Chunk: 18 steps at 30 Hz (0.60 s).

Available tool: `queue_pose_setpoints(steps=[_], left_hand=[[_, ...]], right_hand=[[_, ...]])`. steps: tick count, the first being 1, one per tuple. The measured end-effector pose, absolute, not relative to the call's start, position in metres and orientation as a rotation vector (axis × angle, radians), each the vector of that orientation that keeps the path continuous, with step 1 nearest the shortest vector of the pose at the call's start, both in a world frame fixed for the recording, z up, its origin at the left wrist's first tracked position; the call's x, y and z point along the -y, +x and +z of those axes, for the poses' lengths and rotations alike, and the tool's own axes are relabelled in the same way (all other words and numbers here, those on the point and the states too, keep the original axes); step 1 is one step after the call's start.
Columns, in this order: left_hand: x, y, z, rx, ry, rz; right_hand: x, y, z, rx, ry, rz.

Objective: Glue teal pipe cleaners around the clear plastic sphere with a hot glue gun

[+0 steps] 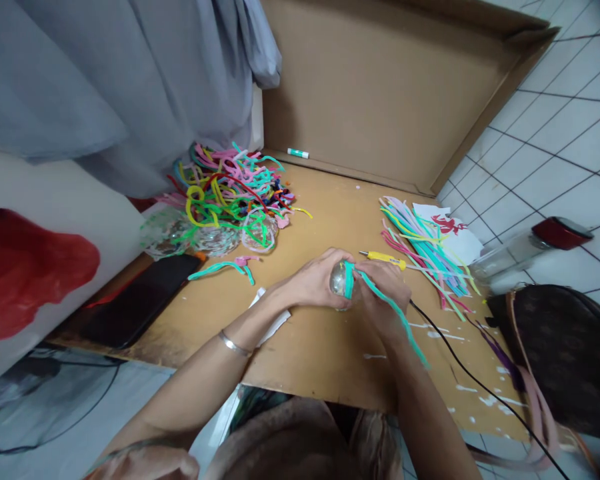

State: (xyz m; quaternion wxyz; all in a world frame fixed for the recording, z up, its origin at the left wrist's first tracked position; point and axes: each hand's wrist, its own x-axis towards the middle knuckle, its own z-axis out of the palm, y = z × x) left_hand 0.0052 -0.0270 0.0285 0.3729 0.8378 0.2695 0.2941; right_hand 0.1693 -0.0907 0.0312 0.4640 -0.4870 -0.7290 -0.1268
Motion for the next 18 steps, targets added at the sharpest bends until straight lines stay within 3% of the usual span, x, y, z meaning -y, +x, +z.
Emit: queue_pose_setpoints(steps=[6,18], left_hand=[[0.025,0.006,0.025,-0.662,2.174,0.778],[0.023,0.005,0.024,-0.698,2.146,0.764]], right_hand=[[0.082,0.176,0.020,1.763,-1.079,-0.432],[0.084,0.171,0.028,1.692,-1.168,-0.210]])
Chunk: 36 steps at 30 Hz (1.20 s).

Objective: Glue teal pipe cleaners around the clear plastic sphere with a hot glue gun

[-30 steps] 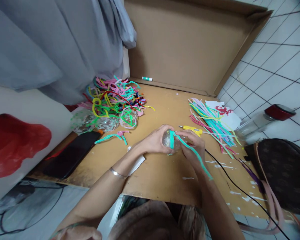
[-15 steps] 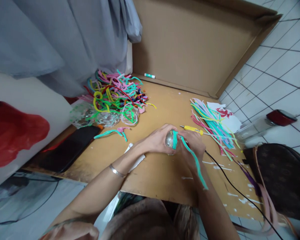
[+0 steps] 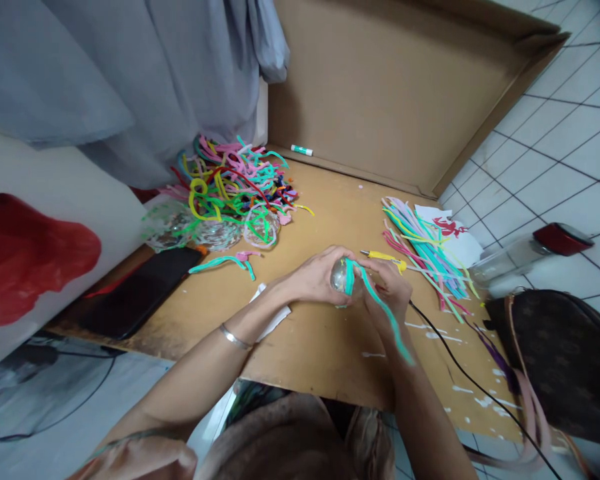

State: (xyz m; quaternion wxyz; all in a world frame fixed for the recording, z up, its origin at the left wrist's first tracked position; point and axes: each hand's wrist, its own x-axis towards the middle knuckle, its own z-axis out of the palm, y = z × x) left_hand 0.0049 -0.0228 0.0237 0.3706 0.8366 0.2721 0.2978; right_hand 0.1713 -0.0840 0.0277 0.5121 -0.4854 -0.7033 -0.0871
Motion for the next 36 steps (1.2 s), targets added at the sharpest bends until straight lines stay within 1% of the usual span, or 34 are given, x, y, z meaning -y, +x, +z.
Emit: queue_pose_setpoints(steps=[4,9,18,23,25,30,36], left_hand=[[0.024,0.005,0.026,-0.720,2.142,0.751],[0.024,0.005,0.027,-0.731,2.137,0.750],[0.024,0.005,0.024,-0.713,2.126,0.771],[0.026,0.005,0.028,-0.741,2.109,0.738],[0.026,0.005,0.029,-0.735,2.107,0.744],[0.025,0.005,0.027,-0.732,2.122,0.747],[0.024,0.004,0.026,-0.700,2.128,0.761]], right_hand=[[0.090,0.169,0.036,1.662,-1.192,-0.154],[0.093,0.168,0.037,1.687,-1.134,-0.194],[0.091,0.170,0.031,1.839,-1.091,-0.421],[0.091,0.169,0.029,1.735,-1.120,-0.438],[0.091,0.168,0.031,1.683,-1.135,-0.398],[0.094,0.167,0.036,1.622,-1.242,-0.167],[0.096,0.165,0.039,1.606,-1.278,-0.038]])
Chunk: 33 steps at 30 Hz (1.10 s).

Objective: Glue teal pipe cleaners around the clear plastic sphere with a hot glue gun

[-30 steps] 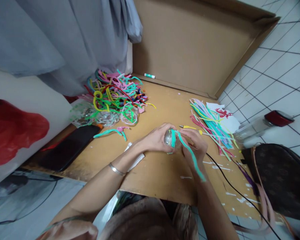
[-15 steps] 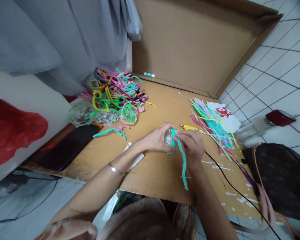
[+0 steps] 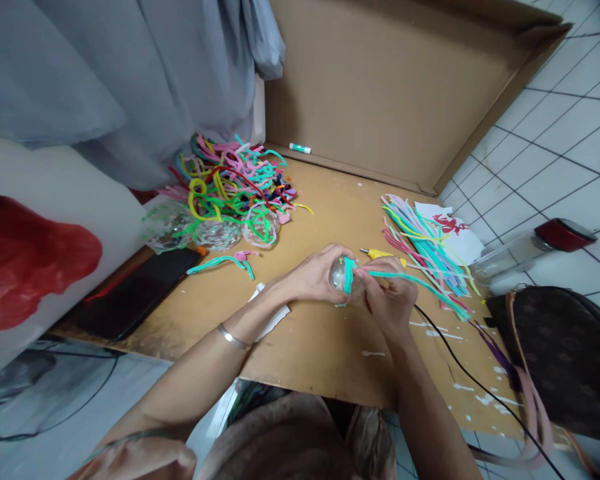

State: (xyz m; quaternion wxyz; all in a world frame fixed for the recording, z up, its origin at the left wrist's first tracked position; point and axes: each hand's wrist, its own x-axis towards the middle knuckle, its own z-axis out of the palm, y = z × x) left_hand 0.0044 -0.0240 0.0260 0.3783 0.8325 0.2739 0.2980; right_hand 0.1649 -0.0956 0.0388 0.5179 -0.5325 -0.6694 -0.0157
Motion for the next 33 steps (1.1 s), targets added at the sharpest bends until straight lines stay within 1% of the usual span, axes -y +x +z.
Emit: queue_pose_setpoints(steps=[5,8,12,16,21,26,30,33], left_hand=[[0.024,0.004,0.028,-0.753,2.092,0.756],[0.024,0.005,0.028,-0.792,2.045,0.770],[0.025,0.007,0.028,-0.861,1.992,0.785],[0.024,0.007,0.029,-0.912,1.936,0.817],[0.018,0.001,0.029,-0.981,1.880,0.831],[0.014,0.001,0.027,-1.014,1.844,0.843],[0.014,0.002,0.023,-1.025,1.850,0.833],[0.012,0.003,0.020,-0.989,1.848,0.838]], right_hand=[[0.089,0.171,0.044,1.669,-1.257,0.096],[0.083,0.189,0.045,1.708,-1.357,0.122],[0.087,0.225,0.033,1.788,-1.639,-0.091],[0.104,0.244,0.016,1.948,-1.895,-0.220],[0.094,0.238,0.023,1.831,-2.257,-0.470],[0.063,0.221,0.033,1.671,-2.589,-0.246],[0.056,0.221,0.021,1.569,-2.558,-0.318],[0.057,0.230,0.013,1.511,-2.591,-0.293]])
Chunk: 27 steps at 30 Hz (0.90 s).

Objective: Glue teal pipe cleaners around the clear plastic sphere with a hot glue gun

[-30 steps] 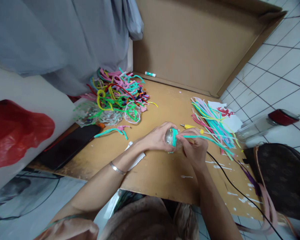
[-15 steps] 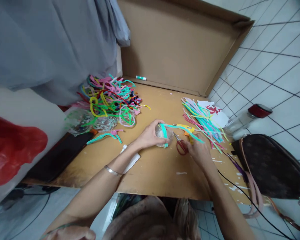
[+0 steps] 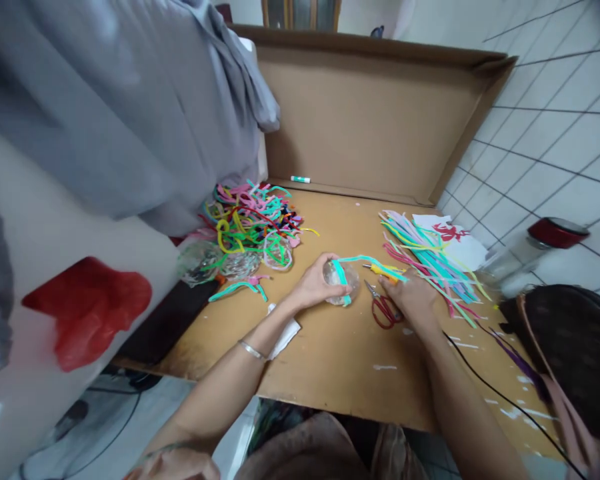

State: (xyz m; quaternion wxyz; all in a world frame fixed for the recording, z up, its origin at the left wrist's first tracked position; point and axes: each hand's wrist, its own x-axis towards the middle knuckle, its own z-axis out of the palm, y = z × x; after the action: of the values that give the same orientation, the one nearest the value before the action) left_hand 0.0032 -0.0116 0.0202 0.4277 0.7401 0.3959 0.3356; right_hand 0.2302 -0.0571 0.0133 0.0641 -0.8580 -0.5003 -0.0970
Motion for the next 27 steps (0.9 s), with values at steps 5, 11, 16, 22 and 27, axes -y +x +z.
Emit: queue_pose_setpoints(steps=[5,11,16,22,27], left_hand=[[0.011,0.005,0.021,-1.011,1.808,0.861],[0.011,0.005,0.021,-1.001,1.782,0.865],[0.010,0.004,0.022,-1.009,1.770,0.856],[0.007,0.001,0.019,-0.973,1.777,0.872],[0.008,0.001,0.019,-0.982,1.763,0.869]], right_hand=[[0.057,0.238,0.014,1.472,-2.701,-0.144],[0.056,0.241,0.019,1.351,-2.692,-0.027],[0.066,0.238,0.032,1.248,-2.525,-0.181],[0.079,0.232,0.045,1.322,-2.337,-0.323],[0.084,0.231,0.044,1.418,-2.102,-0.482]])
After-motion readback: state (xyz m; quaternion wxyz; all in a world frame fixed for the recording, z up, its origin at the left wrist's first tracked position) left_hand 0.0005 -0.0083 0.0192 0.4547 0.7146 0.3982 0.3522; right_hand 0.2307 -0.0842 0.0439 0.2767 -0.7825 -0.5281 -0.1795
